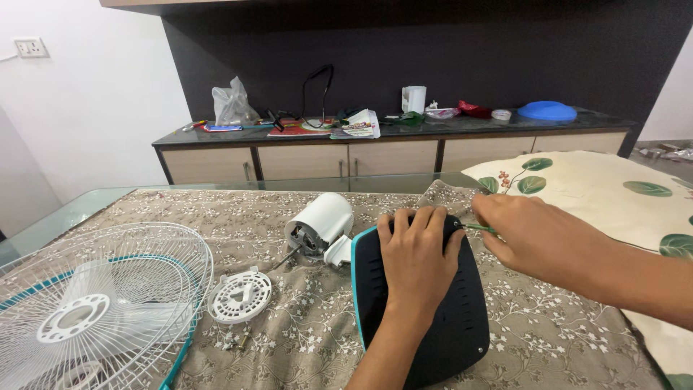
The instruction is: The person uses a screwdriver to tighten screws on the back of a fan base, then aligns and connects the fan motor housing to the base. The fan blade and cage remain disassembled on the table.
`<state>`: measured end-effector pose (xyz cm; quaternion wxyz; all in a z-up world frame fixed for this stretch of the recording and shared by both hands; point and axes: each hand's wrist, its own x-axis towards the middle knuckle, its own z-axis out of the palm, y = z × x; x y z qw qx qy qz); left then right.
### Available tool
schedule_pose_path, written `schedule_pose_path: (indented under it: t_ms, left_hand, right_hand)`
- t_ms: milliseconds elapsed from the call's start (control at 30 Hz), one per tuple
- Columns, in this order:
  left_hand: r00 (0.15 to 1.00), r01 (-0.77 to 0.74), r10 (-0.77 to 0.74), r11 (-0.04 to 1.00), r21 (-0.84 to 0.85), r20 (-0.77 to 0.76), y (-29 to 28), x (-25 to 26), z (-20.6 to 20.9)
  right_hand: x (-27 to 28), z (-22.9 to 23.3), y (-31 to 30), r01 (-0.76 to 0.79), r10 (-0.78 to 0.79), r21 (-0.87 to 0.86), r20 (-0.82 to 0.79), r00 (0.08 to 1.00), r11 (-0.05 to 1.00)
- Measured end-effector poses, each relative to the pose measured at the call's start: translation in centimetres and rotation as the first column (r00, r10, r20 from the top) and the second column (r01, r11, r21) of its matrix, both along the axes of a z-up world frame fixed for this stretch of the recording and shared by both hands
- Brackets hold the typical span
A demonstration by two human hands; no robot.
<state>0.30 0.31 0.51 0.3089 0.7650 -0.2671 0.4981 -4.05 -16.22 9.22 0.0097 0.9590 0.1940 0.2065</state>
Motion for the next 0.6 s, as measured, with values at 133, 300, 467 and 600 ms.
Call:
schedule_pose_path:
  t_ms: [133,300,467,600]
  left_hand:
    - [1.0,-0.001,0.001,1.0,0.004,-0.015,-0.1,0.0,0.0]
    - [0.999,0.028,-0.029,0.999,-0.033,-0.021,-0.4,-0.1,0.0]
    - [0.998,-0.001,0.001,1.0,0.006,-0.056,-0.7,-0.1,-0.2]
    - [0.998,-0.016,0.017,0.999,0.028,-0.056,-1.0,0.1,-0.1]
  right_hand:
    - [0.6,-0.2,-1.3,-0.027,0.044,-0.603,0.014,0.999,0.797]
    - [1.0,-0.2,-2.2,-0.123,0.236,-0.859,-0.002,0.972,0.496]
    - [1.1,0.1,-1.5,-0.027,0.029,-0.634,-0.008,1.0,0.773]
    - [0.3,0.7,-0.3,0.066,-0.061,-0.233,0.025,0.998,0.97]
